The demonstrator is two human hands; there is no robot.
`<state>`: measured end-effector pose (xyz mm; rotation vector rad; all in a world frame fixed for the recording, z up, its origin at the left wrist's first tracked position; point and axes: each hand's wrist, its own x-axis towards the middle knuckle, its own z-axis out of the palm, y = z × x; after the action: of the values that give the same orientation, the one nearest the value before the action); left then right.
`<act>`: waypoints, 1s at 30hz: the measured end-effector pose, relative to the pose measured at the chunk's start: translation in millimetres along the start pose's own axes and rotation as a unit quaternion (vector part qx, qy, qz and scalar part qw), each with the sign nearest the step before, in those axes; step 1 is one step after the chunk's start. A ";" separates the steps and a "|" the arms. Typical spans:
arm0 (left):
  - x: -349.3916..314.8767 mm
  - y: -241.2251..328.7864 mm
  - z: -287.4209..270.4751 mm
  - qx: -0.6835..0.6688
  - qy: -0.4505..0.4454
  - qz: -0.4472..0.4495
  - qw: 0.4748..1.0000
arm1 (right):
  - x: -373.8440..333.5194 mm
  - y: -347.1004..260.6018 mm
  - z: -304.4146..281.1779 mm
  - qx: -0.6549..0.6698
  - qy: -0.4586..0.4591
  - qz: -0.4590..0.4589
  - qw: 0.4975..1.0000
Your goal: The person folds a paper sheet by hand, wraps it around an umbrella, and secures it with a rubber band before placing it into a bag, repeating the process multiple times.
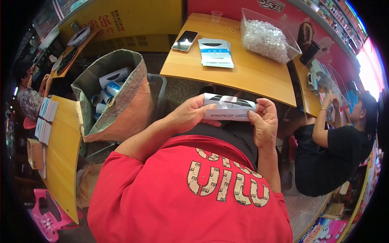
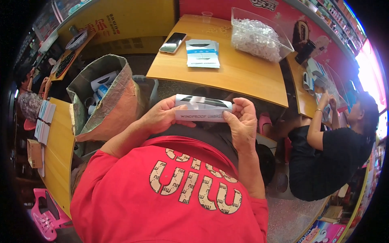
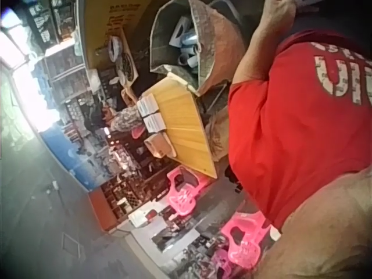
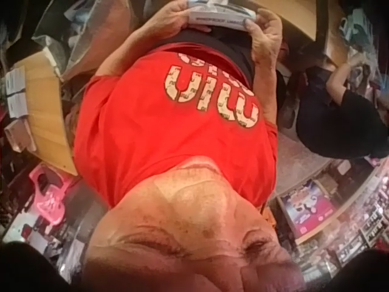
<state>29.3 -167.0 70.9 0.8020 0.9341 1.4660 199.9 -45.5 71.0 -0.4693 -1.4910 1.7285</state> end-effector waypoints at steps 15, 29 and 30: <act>-8.6 -1.2 -10.6 0.166 0.066 0.108 0.978 | 3.5 4.0 -8.4 -0.017 0.057 0.001 0.998; -11.3 3.4 6.6 0.342 0.139 0.123 0.921 | -1.2 11.0 -3.1 -0.065 0.068 -0.057 0.994; -10.6 2.1 6.4 0.342 0.139 0.124 0.921 | -2.0 10.0 -2.6 -0.069 0.068 -0.061 0.993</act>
<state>35.2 -177.0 75.9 1.2733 1.6605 1.4978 199.8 -45.3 60.5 -0.5442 -1.5150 1.4758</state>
